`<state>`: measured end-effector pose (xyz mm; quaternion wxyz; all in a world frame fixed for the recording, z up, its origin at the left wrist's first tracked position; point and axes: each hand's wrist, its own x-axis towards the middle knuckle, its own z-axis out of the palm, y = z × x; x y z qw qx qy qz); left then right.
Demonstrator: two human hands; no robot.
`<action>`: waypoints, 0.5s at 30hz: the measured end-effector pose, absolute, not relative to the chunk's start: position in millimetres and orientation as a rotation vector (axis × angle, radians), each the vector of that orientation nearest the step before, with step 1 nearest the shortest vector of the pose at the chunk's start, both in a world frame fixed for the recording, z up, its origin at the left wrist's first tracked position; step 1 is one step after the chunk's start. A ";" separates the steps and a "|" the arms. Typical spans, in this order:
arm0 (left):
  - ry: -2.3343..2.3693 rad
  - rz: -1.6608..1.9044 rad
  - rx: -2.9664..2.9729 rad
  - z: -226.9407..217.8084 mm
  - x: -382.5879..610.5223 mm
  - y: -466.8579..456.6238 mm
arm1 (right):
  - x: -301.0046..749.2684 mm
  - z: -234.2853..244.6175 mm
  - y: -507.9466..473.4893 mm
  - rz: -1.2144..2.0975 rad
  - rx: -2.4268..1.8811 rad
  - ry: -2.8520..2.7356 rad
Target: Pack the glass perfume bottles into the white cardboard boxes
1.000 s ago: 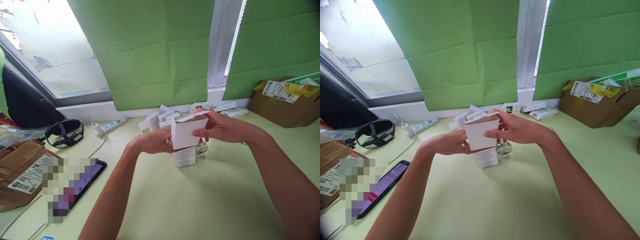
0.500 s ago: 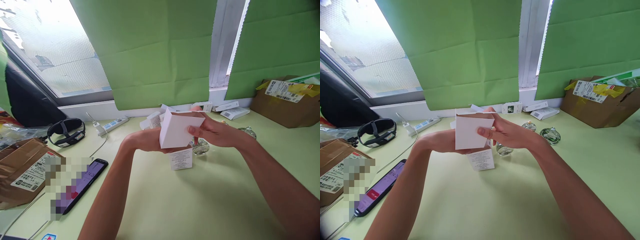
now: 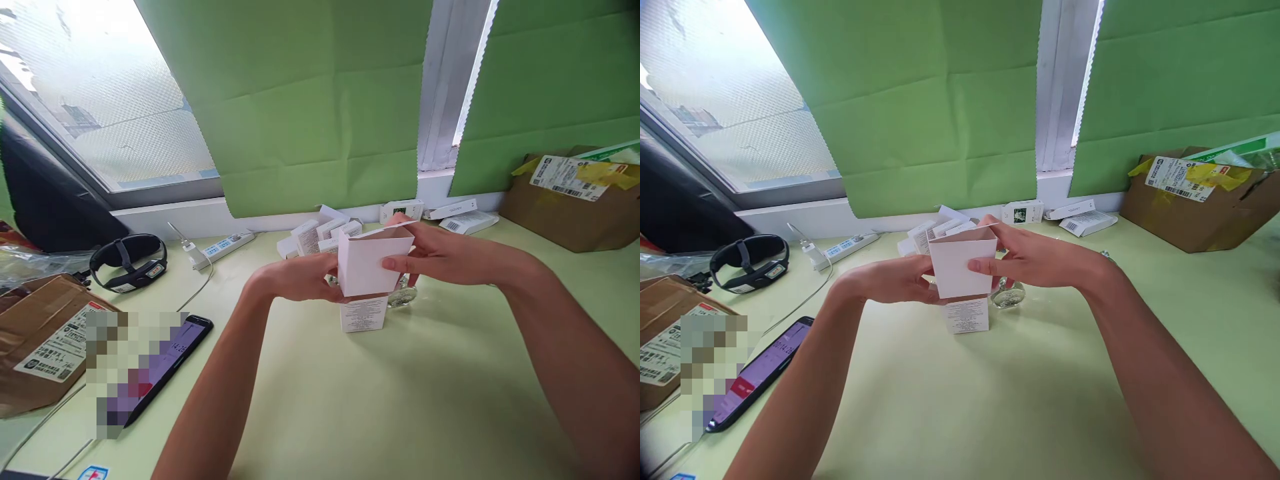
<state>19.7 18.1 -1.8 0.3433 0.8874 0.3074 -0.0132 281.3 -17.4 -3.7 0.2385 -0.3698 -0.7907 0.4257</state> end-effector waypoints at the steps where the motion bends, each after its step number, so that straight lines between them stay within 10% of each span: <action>1: 0.790 -0.053 2.284 -1.7 19.1 18.6 | 281.3 -3.3 -17.9 1.164 -1.026 -2.174; 15: 0.754 -0.106 2.174 1.2 23.7 17.9 | 279.1 4.7 -21.9 1.090 -1.125 -2.213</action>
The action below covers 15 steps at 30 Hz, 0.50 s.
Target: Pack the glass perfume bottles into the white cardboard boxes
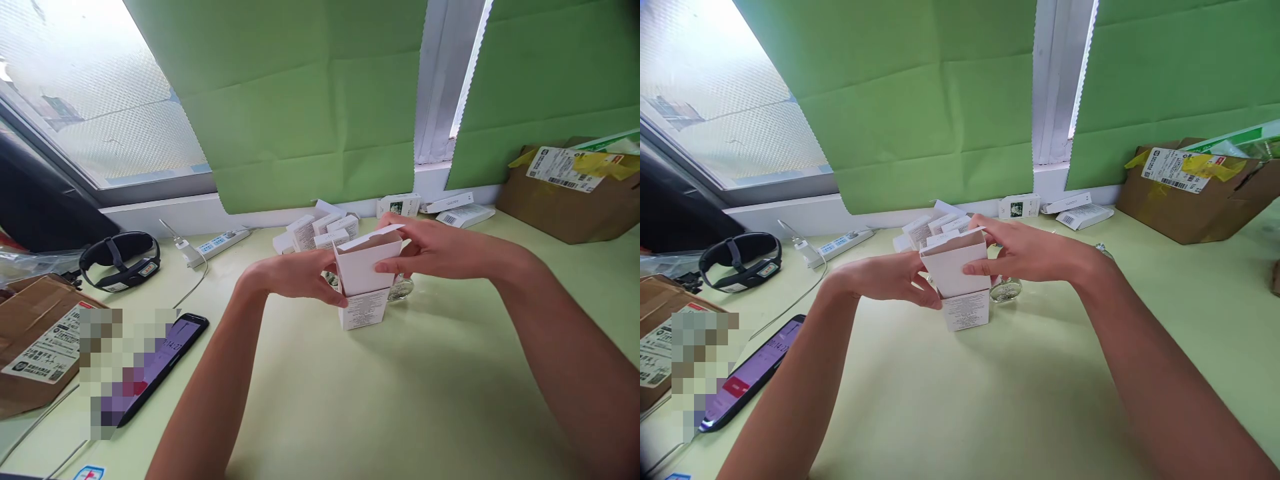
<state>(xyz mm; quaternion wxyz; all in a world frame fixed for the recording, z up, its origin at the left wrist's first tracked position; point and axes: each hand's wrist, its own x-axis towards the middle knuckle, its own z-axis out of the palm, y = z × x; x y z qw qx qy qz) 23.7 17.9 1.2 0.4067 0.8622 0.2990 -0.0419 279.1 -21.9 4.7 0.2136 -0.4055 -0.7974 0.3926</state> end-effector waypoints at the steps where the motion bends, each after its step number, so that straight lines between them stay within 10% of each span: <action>1: 0.761 -0.097 2.184 1.4 24.4 17.2 | 278.9 5.2 -21.9 1.093 -1.123 -2.220; 15: 0.719 -0.024 2.221 -1.9 23.2 21.1 | 273.0 1.9 -18.5 1.025 -1.167 -2.248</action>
